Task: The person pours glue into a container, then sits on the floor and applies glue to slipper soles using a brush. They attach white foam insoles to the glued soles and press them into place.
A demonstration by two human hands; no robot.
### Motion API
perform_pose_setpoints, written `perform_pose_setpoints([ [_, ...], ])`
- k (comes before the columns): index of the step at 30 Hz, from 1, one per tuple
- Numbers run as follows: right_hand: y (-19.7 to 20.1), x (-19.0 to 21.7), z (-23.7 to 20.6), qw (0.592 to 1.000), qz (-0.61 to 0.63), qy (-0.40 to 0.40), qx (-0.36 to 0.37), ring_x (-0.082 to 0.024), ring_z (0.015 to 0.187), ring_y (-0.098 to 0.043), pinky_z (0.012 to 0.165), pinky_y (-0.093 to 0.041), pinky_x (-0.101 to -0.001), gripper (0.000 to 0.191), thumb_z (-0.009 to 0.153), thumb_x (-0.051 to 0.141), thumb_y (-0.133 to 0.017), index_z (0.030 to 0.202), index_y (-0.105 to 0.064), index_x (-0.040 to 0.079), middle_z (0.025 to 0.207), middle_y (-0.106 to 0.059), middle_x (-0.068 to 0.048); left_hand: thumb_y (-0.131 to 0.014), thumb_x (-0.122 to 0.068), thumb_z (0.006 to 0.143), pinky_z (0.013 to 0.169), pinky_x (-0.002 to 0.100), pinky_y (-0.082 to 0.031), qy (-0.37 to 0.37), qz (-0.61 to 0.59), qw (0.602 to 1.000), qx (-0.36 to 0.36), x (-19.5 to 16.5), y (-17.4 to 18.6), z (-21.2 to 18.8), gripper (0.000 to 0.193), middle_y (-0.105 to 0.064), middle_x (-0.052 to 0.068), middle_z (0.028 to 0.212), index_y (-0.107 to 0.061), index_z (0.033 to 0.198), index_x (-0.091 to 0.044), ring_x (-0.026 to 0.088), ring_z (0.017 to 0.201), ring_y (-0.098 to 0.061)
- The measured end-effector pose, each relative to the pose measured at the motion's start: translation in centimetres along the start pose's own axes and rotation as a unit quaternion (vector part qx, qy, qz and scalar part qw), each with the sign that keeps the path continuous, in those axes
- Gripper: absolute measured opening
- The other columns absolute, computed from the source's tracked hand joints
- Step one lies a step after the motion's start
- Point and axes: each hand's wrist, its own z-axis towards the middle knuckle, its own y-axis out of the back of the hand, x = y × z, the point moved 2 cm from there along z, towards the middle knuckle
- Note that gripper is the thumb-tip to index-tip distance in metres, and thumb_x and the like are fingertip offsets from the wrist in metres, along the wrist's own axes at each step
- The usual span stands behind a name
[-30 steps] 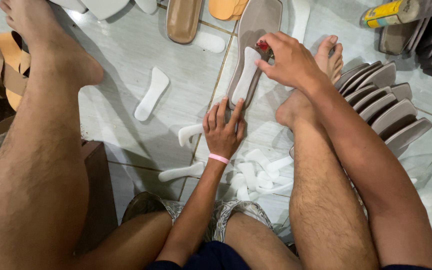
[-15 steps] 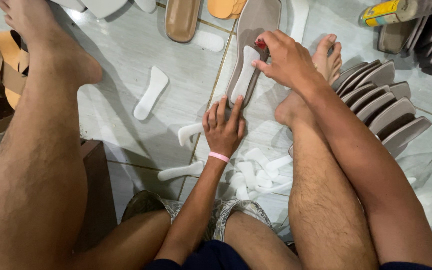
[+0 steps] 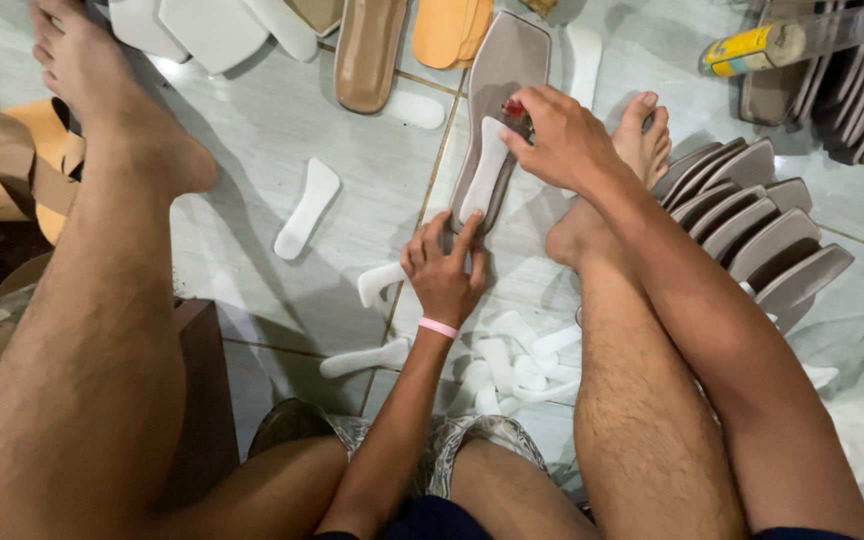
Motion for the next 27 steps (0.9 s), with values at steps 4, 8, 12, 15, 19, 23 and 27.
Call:
perform_pose_setpoints([
  [4,0.0,0.1,0.3,1.000,-0.001,-0.002,-0.011,-0.039,0.102,-0.066,0.084,-0.052,-0.0498,0.037,0.094,0.030,-0.077,0.116,-0.062,0.003,0.111,-0.068,-0.016,-0.068,-0.022,0.085,0.110,0.045,-0.033,0.110,-0.130,0.985,0.024,0.7,-0.2,1.6,0.042,-0.061,0.003,0.131,-0.062,0.127,-0.025,0.025,0.129,-0.053],
  [8,-0.2,0.1,0.8,1.000,0.003,-0.007,-0.015,-0.035,0.100,-0.068,0.081,-0.053,-0.0481,0.041,0.089,0.031,-0.082,0.111,-0.063,0.002,0.109,-0.069,-0.016,-0.075,-0.039,0.094,0.101,0.045,-0.033,0.184,-0.146,0.971,0.040,0.7,-0.7,3.6,0.044,-0.064,0.000,0.121,-0.062,0.133,-0.021,0.022,0.116,-0.057],
  [12,-0.5,-0.2,1.1,0.999,0.044,-0.016,-0.027,-0.028,0.094,-0.072,0.081,-0.056,-0.0430,0.039,0.086,0.028,-0.084,0.111,-0.064,0.004,0.104,-0.072,-0.011,-0.076,-0.043,0.090,0.097,0.046,-0.031,0.169,-0.101,0.979,0.060,0.2,-0.8,4.4,0.048,-0.061,0.001,0.120,-0.067,0.134,-0.026,0.023,0.112,-0.055],
  [15,-0.7,-0.3,1.1,0.998,0.056,-0.013,-0.032,-0.025,0.092,-0.073,0.079,-0.056,-0.0411,0.041,0.085,0.027,-0.086,0.110,-0.064,0.004,0.100,-0.073,-0.008,-0.076,-0.042,0.090,0.098,0.046,-0.031,0.173,-0.099,0.979,0.051,0.1,-0.8,4.5,0.046,-0.060,0.001,0.120,-0.068,0.133,-0.028,0.023,0.112,-0.055],
  [19,-0.8,0.0,1.1,0.998,0.038,-0.033,-0.024,-0.026,0.093,-0.073,0.078,-0.055,-0.0426,0.040,0.086,0.029,-0.086,0.110,-0.064,0.006,0.099,-0.074,-0.007,-0.077,-0.040,0.089,0.098,0.046,-0.032,0.178,-0.087,0.979,0.056,0.0,-0.8,4.7,0.045,-0.060,0.000,0.118,-0.068,0.131,-0.029,0.023,0.112,-0.055],
  [23,-0.5,0.3,1.4,0.999,0.002,-0.034,-0.018,-0.031,0.093,-0.070,0.077,-0.054,-0.0465,0.042,0.086,0.032,-0.084,0.111,-0.064,0.005,0.101,-0.072,-0.010,-0.079,-0.039,0.086,0.096,0.047,-0.032,0.191,-0.089,0.975,0.069,0.0,-0.6,5.1,0.044,-0.060,-0.001,0.115,-0.069,0.128,-0.028,0.021,0.108,-0.056],
  [27,-0.3,-0.3,1.6,0.999,0.009,-0.034,0.004,-0.034,0.097,-0.069,0.079,-0.053,-0.0480,0.042,0.087,0.034,-0.081,0.109,-0.063,0.004,0.103,-0.071,-0.012,-0.080,-0.037,0.083,0.092,0.047,-0.032,0.198,-0.126,0.970,0.070,0.8,-0.7,5.3,0.041,-0.062,-0.001,0.108,-0.072,0.121,-0.027,0.021,0.103,-0.058],
])
